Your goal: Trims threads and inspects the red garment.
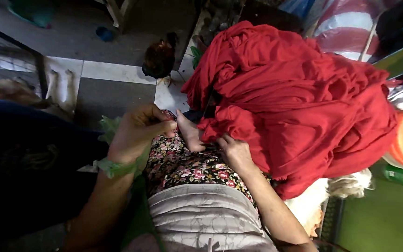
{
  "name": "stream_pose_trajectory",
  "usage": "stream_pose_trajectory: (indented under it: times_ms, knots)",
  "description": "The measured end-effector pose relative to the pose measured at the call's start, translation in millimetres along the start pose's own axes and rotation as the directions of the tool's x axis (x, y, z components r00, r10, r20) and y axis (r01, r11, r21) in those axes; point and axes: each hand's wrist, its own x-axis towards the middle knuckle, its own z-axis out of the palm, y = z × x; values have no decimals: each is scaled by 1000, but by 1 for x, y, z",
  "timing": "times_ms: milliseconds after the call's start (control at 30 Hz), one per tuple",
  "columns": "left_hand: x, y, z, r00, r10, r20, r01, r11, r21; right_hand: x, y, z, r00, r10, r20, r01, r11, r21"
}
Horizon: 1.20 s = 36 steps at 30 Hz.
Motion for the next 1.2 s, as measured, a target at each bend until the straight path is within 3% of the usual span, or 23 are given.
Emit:
stream_pose_trajectory:
  times_ms: [100, 200, 300, 333, 367, 433, 467, 533, 667, 800, 867, 1033, 1133, 1200]
  knots:
    - [1, -7, 6, 999, -32, -19, 32, 999, -8, 1, 0, -18, 996, 8, -85, 6, 987, 159]
    - [2, -10, 9, 997, -75, -15, 75, 997, 1, -6, 4, -94, 948, 199, -247, -84, 909, 409]
    - [6, -16, 13, 994, -108, -12, 108, 993, 44, -24, 62, -168, 710, 320, -627, -28, 903, 429]
    - [8, -18, 15, 992, -124, -8, 124, 989, 75, -30, 88, -177, 624, 353, -698, -118, 925, 363]
    - [10, -20, 18, 988, -153, -15, 154, 983, 104, -34, 108, -176, 599, 399, -694, -291, 916, 275]
    - [14, -25, 25, 977, -213, -8, 212, 965, 155, -27, 124, -155, 617, 576, -536, -601, 785, 151]
    - [16, -29, 27, 974, -226, 15, 221, 961, 164, -20, 122, -145, 609, 642, -465, -669, 731, 133]
    - [18, -36, 34, 963, -264, 50, 254, 955, 152, -16, 119, -140, 635, 604, -481, -637, 762, 115]
    - [21, -46, 49, 922, -366, 123, 339, 921, 193, -23, 122, -137, 706, 393, -589, -424, 901, 93]
    - [20, -46, 62, 877, -425, 223, 396, 904, 163, -28, 102, -153, 705, 594, -388, -546, 803, 239]
    - [21, -45, 68, 855, -436, 280, 408, 900, 155, -22, 89, -154, 699, 628, -343, -600, 775, 198]
    - [33, -42, 85, 842, -431, 325, 364, 898, 248, 3, 100, -154, 726, 513, -458, -522, 845, 118]
    - [34, -42, 81, 857, -401, 324, 342, 912, 226, 8, 125, -168, 683, 512, -521, -528, 839, 131]
    - [31, -43, 75, 865, -398, 305, 333, 911, 244, 13, 138, -161, 678, 559, -478, -574, 808, 131]
